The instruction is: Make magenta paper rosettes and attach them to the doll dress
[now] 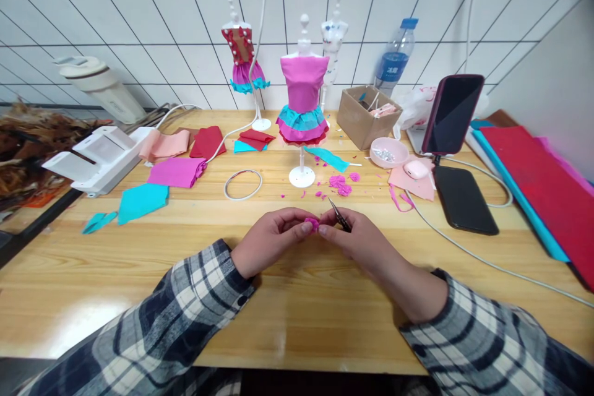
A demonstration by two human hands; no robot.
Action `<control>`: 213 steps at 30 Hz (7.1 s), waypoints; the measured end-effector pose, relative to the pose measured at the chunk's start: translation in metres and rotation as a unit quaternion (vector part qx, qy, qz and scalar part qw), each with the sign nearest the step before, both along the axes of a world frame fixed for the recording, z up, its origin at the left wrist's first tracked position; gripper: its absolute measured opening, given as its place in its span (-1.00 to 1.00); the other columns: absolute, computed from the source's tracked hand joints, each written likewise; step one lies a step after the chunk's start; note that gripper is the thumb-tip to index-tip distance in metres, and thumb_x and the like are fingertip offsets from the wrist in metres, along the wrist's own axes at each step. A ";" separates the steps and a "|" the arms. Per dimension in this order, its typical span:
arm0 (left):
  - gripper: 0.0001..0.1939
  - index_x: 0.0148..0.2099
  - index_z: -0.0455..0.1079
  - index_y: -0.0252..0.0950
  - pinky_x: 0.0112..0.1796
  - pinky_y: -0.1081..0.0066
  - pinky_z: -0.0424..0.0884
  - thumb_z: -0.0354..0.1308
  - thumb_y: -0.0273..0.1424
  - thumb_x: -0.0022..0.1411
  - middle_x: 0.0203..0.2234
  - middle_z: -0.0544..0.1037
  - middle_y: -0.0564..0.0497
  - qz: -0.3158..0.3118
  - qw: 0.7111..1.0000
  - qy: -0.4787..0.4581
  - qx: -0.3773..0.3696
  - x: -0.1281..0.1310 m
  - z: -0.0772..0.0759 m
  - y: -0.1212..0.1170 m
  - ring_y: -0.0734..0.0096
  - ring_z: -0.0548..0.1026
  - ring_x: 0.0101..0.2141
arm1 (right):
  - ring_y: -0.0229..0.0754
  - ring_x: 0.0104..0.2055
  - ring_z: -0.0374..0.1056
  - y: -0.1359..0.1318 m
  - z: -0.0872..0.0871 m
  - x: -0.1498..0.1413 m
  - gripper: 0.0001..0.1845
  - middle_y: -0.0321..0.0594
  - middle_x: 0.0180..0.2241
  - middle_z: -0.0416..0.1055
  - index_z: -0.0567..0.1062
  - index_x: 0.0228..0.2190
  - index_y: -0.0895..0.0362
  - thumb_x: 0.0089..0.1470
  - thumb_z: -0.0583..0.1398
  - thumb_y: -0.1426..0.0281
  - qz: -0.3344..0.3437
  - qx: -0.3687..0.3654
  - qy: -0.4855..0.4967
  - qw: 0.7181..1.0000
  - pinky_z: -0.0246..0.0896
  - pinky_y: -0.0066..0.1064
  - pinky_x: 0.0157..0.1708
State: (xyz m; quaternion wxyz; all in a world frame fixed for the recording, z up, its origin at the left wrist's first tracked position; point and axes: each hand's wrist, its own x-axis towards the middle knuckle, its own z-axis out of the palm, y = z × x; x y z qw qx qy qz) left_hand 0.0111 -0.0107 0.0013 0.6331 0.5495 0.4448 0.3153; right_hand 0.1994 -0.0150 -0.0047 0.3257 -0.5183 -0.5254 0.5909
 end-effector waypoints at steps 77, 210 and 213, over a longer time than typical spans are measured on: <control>-0.78 -0.37 0.50 -0.31 -0.32 0.42 0.37 0.25 -0.24 0.11 -0.43 0.52 -0.01 -0.027 0.966 0.188 0.173 -0.004 0.007 -0.001 0.40 0.44 -0.39 | -0.25 -0.42 0.25 0.000 0.009 0.009 -0.84 -0.31 -0.48 0.38 0.48 -0.39 0.12 0.05 0.19 0.29 0.106 0.185 -0.210 0.954 0.09 -0.42 -0.40; -0.73 -0.29 0.45 -0.37 -0.24 0.42 0.44 0.31 -0.25 0.07 -0.38 0.61 -0.03 0.032 0.998 0.021 0.049 -0.003 -0.004 0.002 0.43 0.54 -0.35 | -0.24 -0.43 0.20 -0.007 -0.002 0.005 -0.62 -0.37 -0.50 0.23 0.23 -0.39 0.06 0.29 -0.15 0.09 0.123 0.150 -0.191 0.962 0.01 -0.40 -0.38; -0.74 -0.30 0.45 -0.36 -0.24 0.42 0.45 0.31 -0.26 0.07 -0.39 0.62 -0.03 0.029 0.998 0.017 0.054 -0.003 -0.003 0.003 0.42 0.55 -0.35 | -0.22 -0.40 0.23 -0.008 -0.002 0.006 -0.63 -0.35 -0.47 0.27 0.23 -0.37 0.05 0.29 -0.16 0.10 0.135 0.151 -0.200 0.959 0.03 -0.38 -0.35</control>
